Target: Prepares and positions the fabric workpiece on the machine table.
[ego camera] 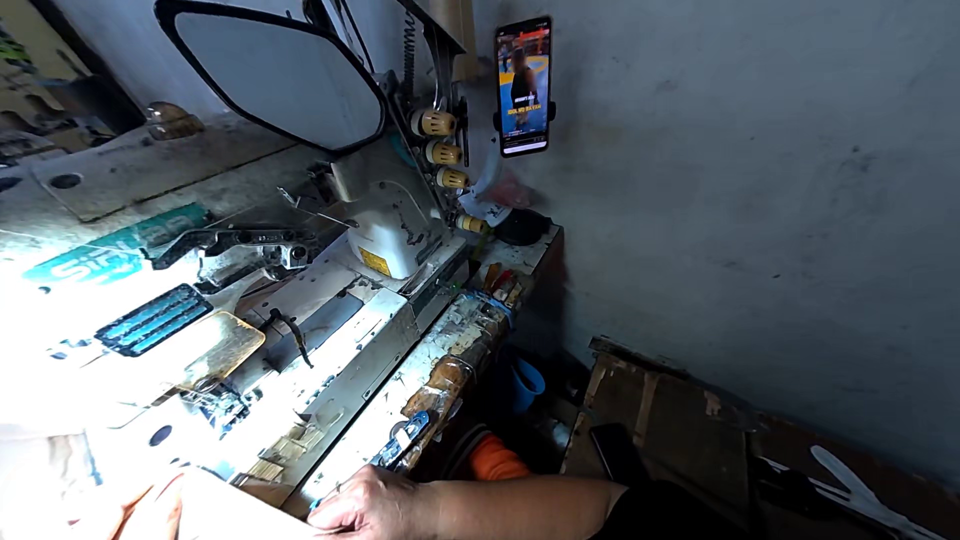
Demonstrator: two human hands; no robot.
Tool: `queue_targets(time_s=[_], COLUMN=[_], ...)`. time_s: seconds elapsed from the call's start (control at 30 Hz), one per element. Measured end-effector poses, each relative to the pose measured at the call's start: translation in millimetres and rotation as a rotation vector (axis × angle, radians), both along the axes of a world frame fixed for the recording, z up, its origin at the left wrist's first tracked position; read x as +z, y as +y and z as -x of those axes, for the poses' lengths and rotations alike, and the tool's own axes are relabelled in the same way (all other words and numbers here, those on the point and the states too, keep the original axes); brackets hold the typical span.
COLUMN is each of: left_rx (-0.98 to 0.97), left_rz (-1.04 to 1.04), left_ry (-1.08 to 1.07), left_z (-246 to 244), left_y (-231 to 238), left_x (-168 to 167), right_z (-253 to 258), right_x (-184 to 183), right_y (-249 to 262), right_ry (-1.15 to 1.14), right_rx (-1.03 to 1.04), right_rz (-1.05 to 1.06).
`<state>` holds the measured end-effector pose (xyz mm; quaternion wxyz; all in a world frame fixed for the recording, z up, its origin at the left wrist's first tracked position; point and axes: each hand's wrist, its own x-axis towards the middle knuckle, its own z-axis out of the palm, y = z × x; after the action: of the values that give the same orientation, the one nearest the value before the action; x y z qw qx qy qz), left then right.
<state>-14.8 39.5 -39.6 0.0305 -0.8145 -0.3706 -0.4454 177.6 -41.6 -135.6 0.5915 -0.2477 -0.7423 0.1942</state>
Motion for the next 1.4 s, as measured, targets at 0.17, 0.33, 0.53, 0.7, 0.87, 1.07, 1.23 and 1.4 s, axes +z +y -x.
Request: queue_targets(time_s=[0.17, 0.33, 0.53, 0.7, 0.87, 1.07, 1.23, 1.4], left_rx=[-0.001, -0.009, -0.006, -0.033, -0.021, -0.050, -0.101, -0.043], left_rz=[0.029, 0.013, 0.015, 0.054, 0.045, 0.031, 0.041, 0.056], left_ry=[-0.003, 0.006, 0.015, -0.055, -0.031, -0.022, -0.051, -0.052], left_z=[0.2, -0.4, -0.3, 6.8, 1.9, 2.7, 11.4, 10.7], left_y=[-0.4, -0.9, -0.8, 5.9, 1.1, 1.6, 10.9, 8.4], left_x=[0.5, 1.9, 1.9, -7.6, -1.9, -1.5, -10.1, -10.2], right_z=[0.2, 0.3, -0.7, -0.2, 0.1, 0.7, 1.2, 0.5], right_x=[0.0, -0.4, 0.9, 0.2, 0.8, -0.2, -1.0, -0.9], right_y=[0.3, -0.1, -1.1, -1.0, -1.2, -1.1, -0.2, -0.1], right_ry=[0.003, -0.007, -0.009, 0.005, 0.007, 0.000, 0.008, 0.000], right_rx=[0.002, -0.003, -0.006, 0.000, -0.003, -0.014, -0.015, -0.010], right_rz=[-0.003, -0.003, 0.002, -0.007, -0.013, -0.008, -0.016, -0.021])
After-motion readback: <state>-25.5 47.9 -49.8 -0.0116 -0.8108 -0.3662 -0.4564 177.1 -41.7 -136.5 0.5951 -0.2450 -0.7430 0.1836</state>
